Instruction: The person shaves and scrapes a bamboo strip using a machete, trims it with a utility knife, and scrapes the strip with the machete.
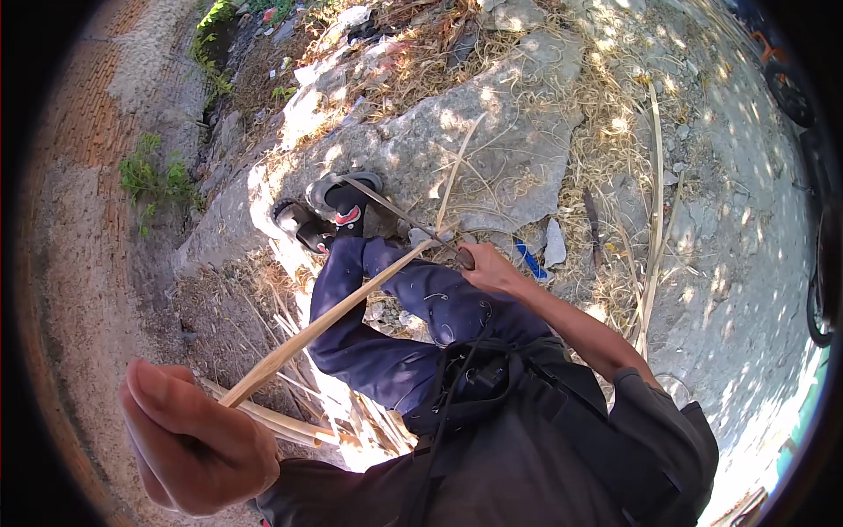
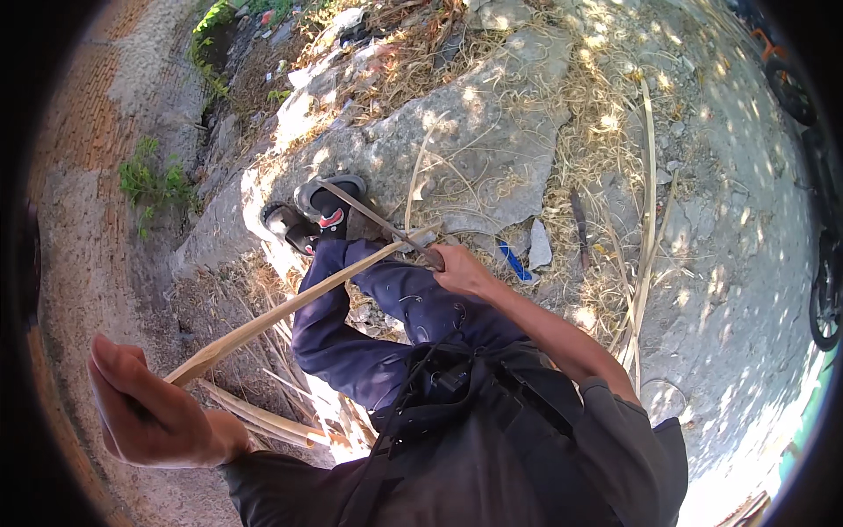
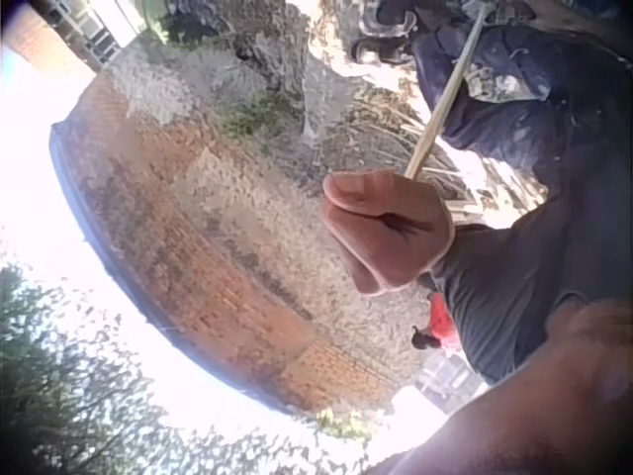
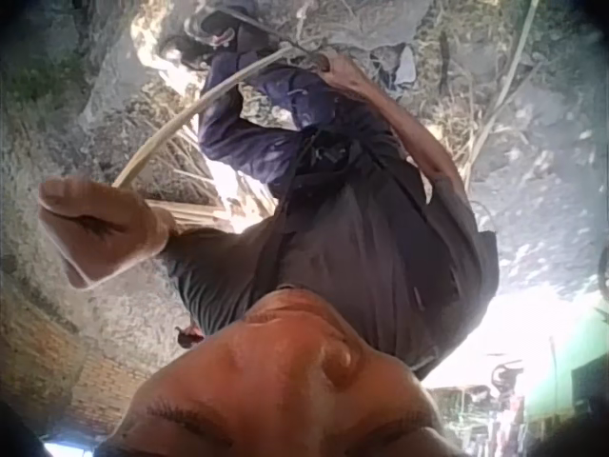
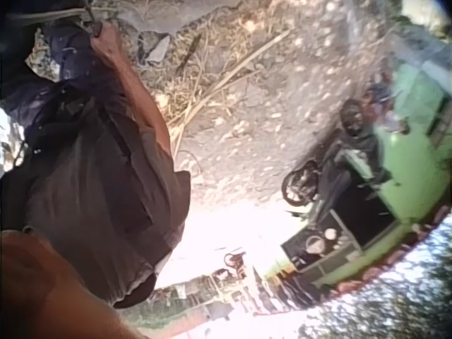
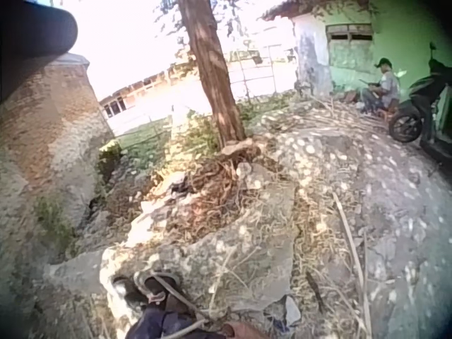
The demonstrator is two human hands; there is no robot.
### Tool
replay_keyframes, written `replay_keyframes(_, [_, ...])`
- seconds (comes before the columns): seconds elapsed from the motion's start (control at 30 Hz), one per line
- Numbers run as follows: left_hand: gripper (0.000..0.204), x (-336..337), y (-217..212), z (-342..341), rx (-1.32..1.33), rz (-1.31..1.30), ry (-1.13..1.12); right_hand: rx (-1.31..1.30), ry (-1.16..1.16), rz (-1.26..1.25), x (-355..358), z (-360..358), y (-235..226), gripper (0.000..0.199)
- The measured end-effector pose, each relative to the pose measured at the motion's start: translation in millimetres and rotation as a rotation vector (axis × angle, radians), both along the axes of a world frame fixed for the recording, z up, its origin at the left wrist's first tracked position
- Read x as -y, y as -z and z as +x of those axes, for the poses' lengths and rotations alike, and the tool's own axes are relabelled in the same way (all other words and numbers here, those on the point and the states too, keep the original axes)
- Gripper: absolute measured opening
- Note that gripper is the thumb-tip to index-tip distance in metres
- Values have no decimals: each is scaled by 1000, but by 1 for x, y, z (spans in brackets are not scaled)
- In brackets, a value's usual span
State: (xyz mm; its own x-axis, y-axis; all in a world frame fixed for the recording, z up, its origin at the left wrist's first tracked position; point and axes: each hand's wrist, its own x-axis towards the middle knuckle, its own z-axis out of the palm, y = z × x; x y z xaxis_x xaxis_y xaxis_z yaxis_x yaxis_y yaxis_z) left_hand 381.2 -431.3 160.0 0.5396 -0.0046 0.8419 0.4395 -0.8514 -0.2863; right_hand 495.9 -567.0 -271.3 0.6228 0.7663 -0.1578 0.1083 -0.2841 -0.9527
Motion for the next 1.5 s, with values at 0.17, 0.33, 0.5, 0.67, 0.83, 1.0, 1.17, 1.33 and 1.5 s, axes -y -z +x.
replay_keyframes(0.17, [23,19,4,1,23,-80,53,2,2,-39,3,6,4,22])
replay_keyframes(0.33, [24,-24,-4,5,-4,-32,-5,-44,-26,52,-2,-4,-49,26])
replay_keyframes(0.5, [25,-23,-9,12,2,-14,69,-28,-13,59,-10,2,-10,26])
replay_keyframes(0.67, [20,-22,-9,15,-18,-64,27,68,37,24,-10,6,24,30])
replay_keyframes(0.83, [20,-29,-9,10,-18,-68,47,-47,-33,66,-7,-3,-56,27])
replay_keyframes(1.0, [19,-21,-6,19,-57,-119,76,-47,114,170,-9,-3,12,23])
replay_keyframes(1.17, [18,-27,-4,11,-47,-73,123,-15,34,-128,-1,8,15,19])
replay_keyframes(1.33, [20,-21,-6,2,-33,5,121,-38,33,32,-6,-13,-16,21])
replay_keyframes(1.5, [21,-20,-9,4,-49,-55,60,-103,0,75,-19,-8,-47,23])
